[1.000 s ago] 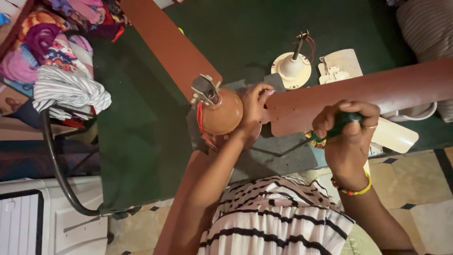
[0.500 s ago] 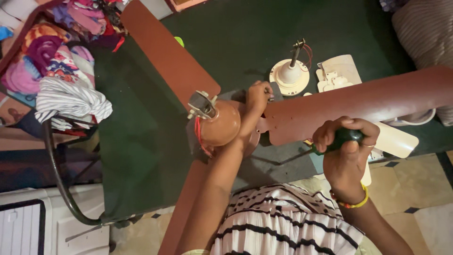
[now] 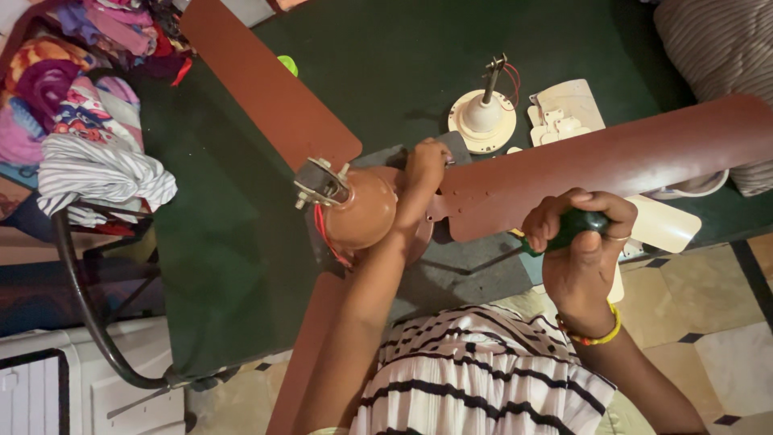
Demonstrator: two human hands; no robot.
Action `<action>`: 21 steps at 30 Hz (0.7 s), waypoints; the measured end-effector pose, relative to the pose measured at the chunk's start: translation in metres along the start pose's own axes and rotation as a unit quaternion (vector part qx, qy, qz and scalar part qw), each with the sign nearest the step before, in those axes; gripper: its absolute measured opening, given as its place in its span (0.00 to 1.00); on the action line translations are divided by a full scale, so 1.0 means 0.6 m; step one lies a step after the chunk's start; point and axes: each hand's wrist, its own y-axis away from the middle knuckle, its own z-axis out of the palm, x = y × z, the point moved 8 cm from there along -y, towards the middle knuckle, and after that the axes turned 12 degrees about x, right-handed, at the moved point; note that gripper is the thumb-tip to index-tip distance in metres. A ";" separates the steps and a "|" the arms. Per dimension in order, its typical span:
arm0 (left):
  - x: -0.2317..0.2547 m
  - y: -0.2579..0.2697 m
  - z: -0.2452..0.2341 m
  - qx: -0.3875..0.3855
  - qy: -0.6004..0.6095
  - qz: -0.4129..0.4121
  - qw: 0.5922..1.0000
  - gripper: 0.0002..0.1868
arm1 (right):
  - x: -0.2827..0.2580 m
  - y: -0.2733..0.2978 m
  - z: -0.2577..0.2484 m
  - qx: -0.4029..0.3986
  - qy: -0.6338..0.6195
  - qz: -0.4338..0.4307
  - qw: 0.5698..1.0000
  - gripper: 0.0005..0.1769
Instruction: The person uses a screwdriver to tighten screws on the motor housing of a ceiling fan, then moves to a second fan and repeats the tightening on its motor housing. The person handles the fan blades and motor housings while working on the floor.
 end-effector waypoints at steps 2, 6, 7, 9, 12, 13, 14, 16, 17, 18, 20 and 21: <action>-0.002 0.003 0.002 -0.009 -0.012 0.003 1.000 0.06 | 0.001 0.000 0.000 0.000 0.000 0.001 1.000 0.21; 0.001 0.002 -0.001 -0.017 -0.029 -0.009 0.999 0.09 | 0.002 -0.001 0.000 0.002 -0.003 0.001 1.000 0.21; 0.003 0.000 -0.002 -0.023 -0.033 -0.014 0.999 0.08 | 0.001 -0.001 0.000 0.002 -0.002 0.000 1.000 0.21; 0.011 0.000 -0.009 -0.037 -0.041 -0.024 0.998 0.07 | 0.001 -0.001 0.000 0.003 0.001 -0.001 1.000 0.22; 0.051 0.013 -0.055 0.021 0.020 0.018 0.999 0.08 | 0.000 0.002 -0.001 0.008 0.001 0.001 1.000 0.22; 0.072 0.021 -0.082 0.052 0.047 0.053 0.996 0.09 | 0.000 0.001 -0.002 0.010 -0.001 0.004 1.000 0.22; 0.092 0.033 -0.115 0.082 0.072 0.089 0.990 0.10 | 0.000 0.000 -0.003 0.013 -0.011 0.007 1.000 0.21; 0.123 0.067 -0.179 0.126 0.089 0.124 0.980 0.10 | -0.004 -0.005 -0.007 0.019 -0.036 0.014 0.999 0.21; 0.130 0.094 -0.210 0.138 0.079 0.122 0.980 0.09 | -0.008 -0.010 -0.011 0.023 -0.042 0.011 0.999 0.20; 0.136 0.120 -0.240 0.150 0.069 0.120 0.979 0.08 | -0.014 -0.012 -0.014 0.028 -0.047 0.008 0.998 0.19; 0.157 0.172 -0.277 0.102 0.012 0.183 0.978 0.13 | -0.036 -0.023 -0.028 0.042 -0.038 -0.007 0.998 0.19; 0.166 0.193 -0.285 0.077 -0.017 0.214 0.974 0.17 | -0.048 -0.027 -0.036 0.051 -0.035 -0.012 0.998 0.20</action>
